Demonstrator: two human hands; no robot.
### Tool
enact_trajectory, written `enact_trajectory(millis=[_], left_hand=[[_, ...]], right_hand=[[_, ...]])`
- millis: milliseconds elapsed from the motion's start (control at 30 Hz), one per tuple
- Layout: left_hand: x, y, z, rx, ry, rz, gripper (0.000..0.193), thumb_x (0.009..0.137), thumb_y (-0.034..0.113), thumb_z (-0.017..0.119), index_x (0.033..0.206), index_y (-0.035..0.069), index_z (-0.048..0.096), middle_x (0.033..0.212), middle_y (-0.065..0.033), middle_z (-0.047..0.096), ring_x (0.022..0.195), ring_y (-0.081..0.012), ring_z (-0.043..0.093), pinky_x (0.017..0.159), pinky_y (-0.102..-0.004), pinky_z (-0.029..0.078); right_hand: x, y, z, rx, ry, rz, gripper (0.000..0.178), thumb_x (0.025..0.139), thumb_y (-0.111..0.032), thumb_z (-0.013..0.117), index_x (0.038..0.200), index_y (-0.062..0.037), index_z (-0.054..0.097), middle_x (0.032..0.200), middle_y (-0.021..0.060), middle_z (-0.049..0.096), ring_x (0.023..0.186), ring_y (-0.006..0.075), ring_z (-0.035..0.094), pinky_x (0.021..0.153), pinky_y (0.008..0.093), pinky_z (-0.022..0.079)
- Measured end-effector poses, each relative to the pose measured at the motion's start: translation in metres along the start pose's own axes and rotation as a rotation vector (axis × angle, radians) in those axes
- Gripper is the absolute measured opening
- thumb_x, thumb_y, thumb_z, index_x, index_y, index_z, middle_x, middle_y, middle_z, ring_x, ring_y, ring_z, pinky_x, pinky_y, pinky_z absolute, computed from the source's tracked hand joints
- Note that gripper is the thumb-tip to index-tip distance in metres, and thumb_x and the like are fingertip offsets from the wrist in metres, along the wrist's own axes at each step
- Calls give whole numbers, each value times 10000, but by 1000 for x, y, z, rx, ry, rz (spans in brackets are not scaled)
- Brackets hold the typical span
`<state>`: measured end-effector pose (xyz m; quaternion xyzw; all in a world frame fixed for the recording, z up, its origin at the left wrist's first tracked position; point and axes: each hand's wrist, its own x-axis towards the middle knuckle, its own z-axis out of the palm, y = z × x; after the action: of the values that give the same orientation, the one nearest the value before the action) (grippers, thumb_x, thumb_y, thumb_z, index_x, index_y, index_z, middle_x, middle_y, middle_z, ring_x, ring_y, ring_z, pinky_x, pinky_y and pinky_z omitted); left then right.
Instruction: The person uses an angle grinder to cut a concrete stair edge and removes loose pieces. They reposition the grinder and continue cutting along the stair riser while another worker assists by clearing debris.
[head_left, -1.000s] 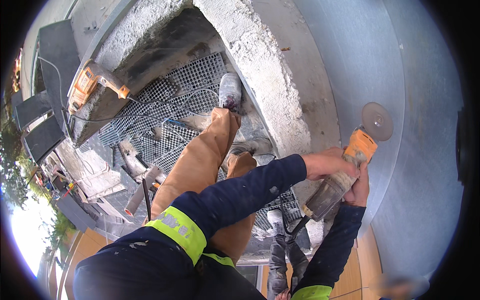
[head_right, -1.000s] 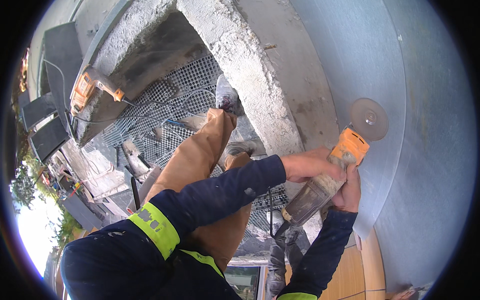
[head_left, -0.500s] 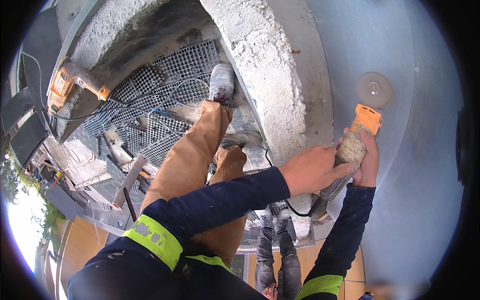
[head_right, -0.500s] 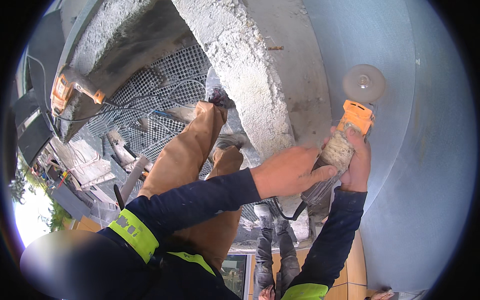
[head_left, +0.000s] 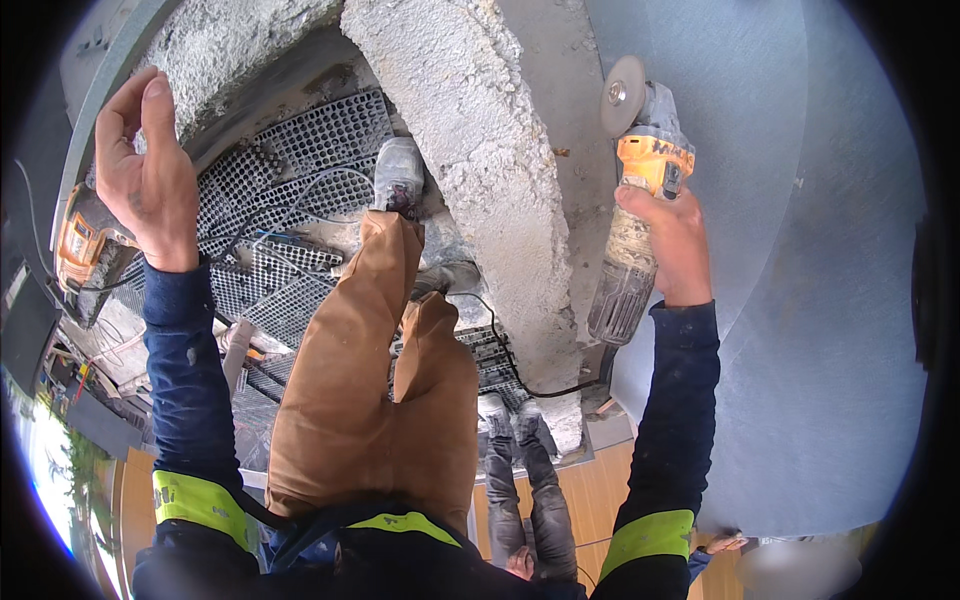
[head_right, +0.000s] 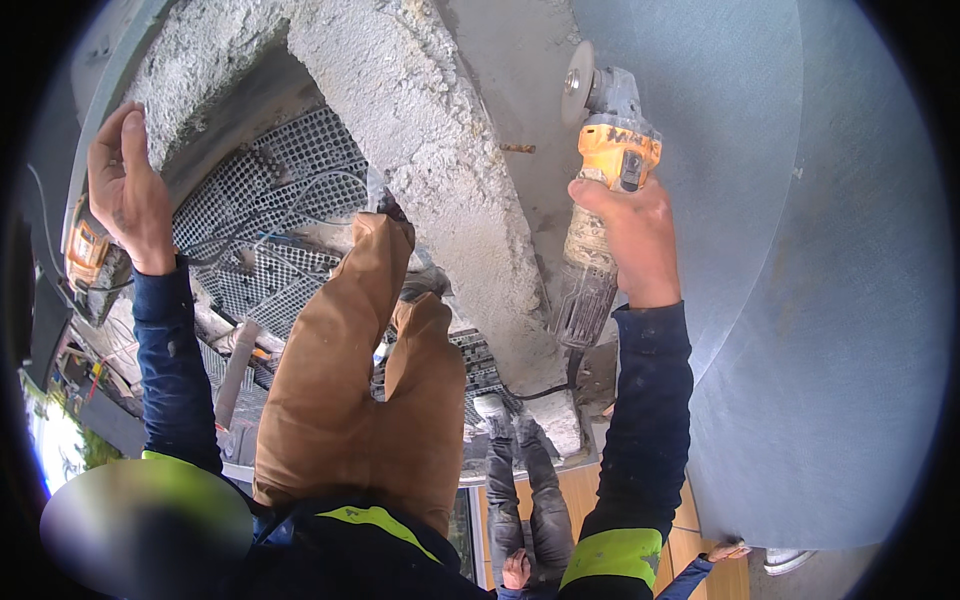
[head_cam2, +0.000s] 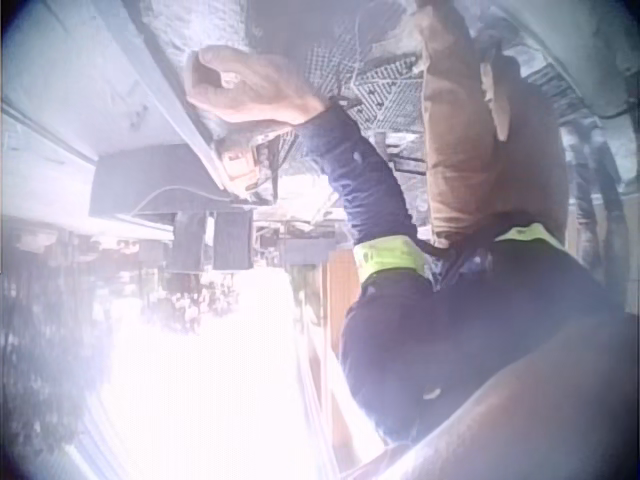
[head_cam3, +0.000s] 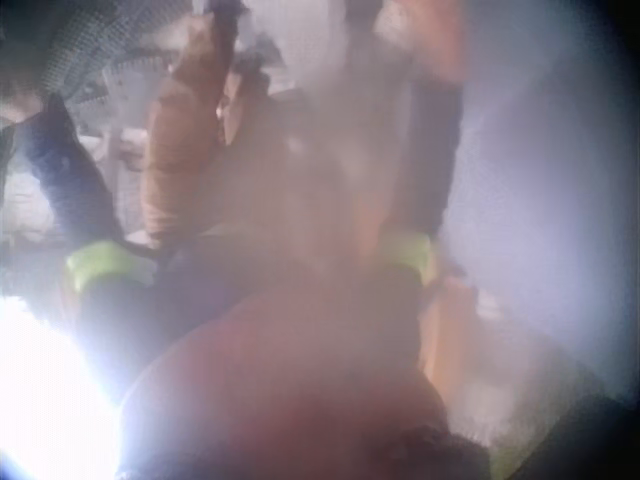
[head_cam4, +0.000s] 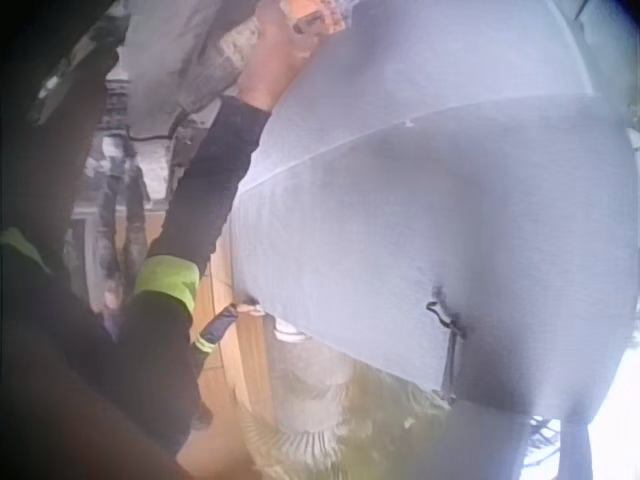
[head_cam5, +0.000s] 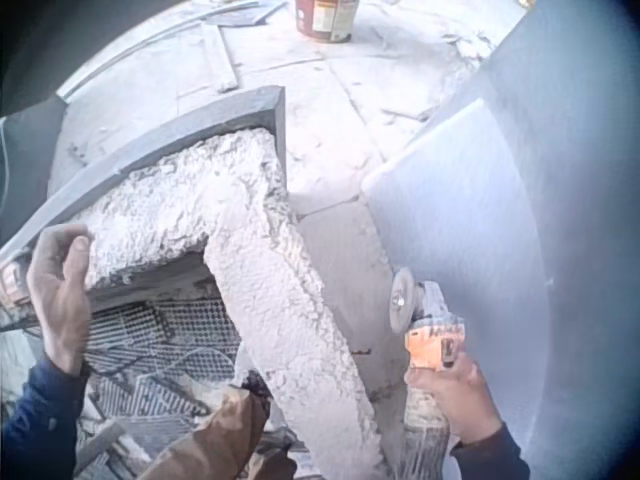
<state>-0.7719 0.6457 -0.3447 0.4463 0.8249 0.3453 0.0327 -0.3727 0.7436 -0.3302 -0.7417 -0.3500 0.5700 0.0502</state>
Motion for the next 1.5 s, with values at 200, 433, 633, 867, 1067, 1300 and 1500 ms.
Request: enact_trajectory(millis=[200,433,633,867,1067,1300,1500], left_hand=[[69,-69,16,553,-50,445,246,893,278,659,1027,78,709,1060,-110,689,1043,-265,600,993,-389,392],[62,-77,37,647,21,447,157,887,201,655,971,78,705,922,-78,685,942,-247,596,918,-368,413],[58,-80,37,415,-74,417,79,881,97,662,926,33,670,869,-93,669,800,-253,598,779,-356,468],[58,-82,37,441,-102,380,107,893,136,664,935,38,666,870,-94,656,817,-259,591,795,-373,464],[63,-102,37,464,-72,452,136,898,162,663,960,42,675,914,-108,671,871,-279,610,831,-385,464],[68,-106,34,526,-73,434,198,911,245,647,975,64,692,915,-104,681,905,-275,618,854,-383,460],[69,-80,30,635,-17,390,279,909,316,618,1014,73,705,975,-118,692,958,-277,629,895,-386,461]], right_hand=[[17,-6,13,-73,-23,-33,381,725,-123,744,1025,29,566,877,81,637,745,140,620,676,298,503],[20,12,22,-313,71,-31,482,690,-188,780,1018,66,533,881,131,654,750,200,638,708,324,516],[7,19,27,-280,116,0,478,685,-181,783,1010,67,535,885,144,668,779,222,656,727,331,520],[17,31,2,-284,182,-3,513,681,-208,779,1022,79,526,900,155,662,778,235,660,714,332,521],[25,66,-22,-394,226,123,587,655,-260,775,1038,97,512,898,201,657,794,278,668,734,364,525],[13,120,-41,-491,235,114,586,646,-264,771,1024,101,511,887,232,662,805,321,678,739,375,526],[11,139,-48,-552,193,12,545,658,-252,760,998,91,506,846,215,664,739,316,680,693,372,536]])
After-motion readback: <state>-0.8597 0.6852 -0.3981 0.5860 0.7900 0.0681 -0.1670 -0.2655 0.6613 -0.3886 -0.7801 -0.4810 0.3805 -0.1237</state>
